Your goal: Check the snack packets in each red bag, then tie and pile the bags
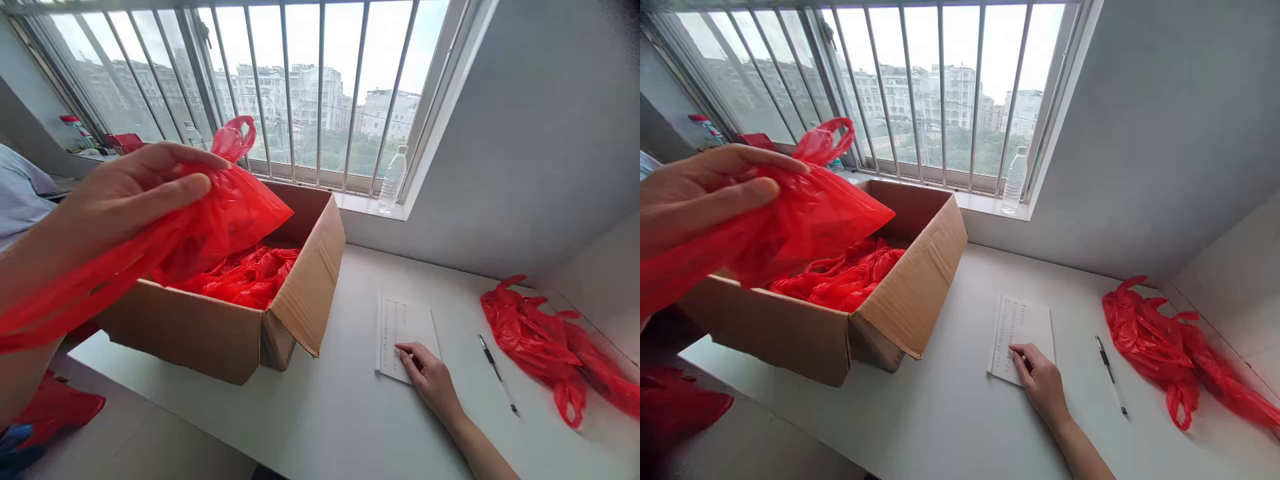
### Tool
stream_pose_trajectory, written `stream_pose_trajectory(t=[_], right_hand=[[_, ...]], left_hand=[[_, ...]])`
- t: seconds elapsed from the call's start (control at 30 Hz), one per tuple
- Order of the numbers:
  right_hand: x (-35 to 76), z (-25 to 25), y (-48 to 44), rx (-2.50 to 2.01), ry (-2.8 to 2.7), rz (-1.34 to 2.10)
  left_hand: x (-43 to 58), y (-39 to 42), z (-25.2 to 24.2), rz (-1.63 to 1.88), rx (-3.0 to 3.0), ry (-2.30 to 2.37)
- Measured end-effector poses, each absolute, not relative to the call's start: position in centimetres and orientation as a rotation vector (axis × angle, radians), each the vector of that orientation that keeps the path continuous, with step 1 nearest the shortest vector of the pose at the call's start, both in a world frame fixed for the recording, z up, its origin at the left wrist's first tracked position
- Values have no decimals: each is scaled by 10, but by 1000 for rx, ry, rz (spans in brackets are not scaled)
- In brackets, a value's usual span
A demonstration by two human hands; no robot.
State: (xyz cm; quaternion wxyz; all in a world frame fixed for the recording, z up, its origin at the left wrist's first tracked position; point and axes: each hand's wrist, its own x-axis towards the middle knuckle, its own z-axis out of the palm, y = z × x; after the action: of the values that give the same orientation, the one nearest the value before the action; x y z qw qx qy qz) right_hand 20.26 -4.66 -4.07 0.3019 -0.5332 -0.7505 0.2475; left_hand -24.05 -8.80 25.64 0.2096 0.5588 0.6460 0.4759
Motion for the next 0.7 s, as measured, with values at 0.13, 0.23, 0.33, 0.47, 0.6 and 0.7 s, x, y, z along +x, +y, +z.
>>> stream_pose_trajectory(t=[0.13,0.23,0.33,0.47,0.6,0.7], right_hand=[[206,-55,-49,-1467,-2015,590],[214,-67,-45,-1449,-2049,533],[222,-73,-40,-1407,-2091,485],[224,-71,-39,-1378,-2106,464],[222,-69,-42,-1365,-2105,484],[221,-69,-43,-1352,-2100,520]], left_hand=[[-261,-27,283,746,2146,1762],[-265,31,273,381,2368,1802],[-262,80,257,104,2389,1948],[-251,121,236,-51,2379,2056],[-246,135,199,-100,2224,2109],[-250,136,171,-232,2156,2064]])
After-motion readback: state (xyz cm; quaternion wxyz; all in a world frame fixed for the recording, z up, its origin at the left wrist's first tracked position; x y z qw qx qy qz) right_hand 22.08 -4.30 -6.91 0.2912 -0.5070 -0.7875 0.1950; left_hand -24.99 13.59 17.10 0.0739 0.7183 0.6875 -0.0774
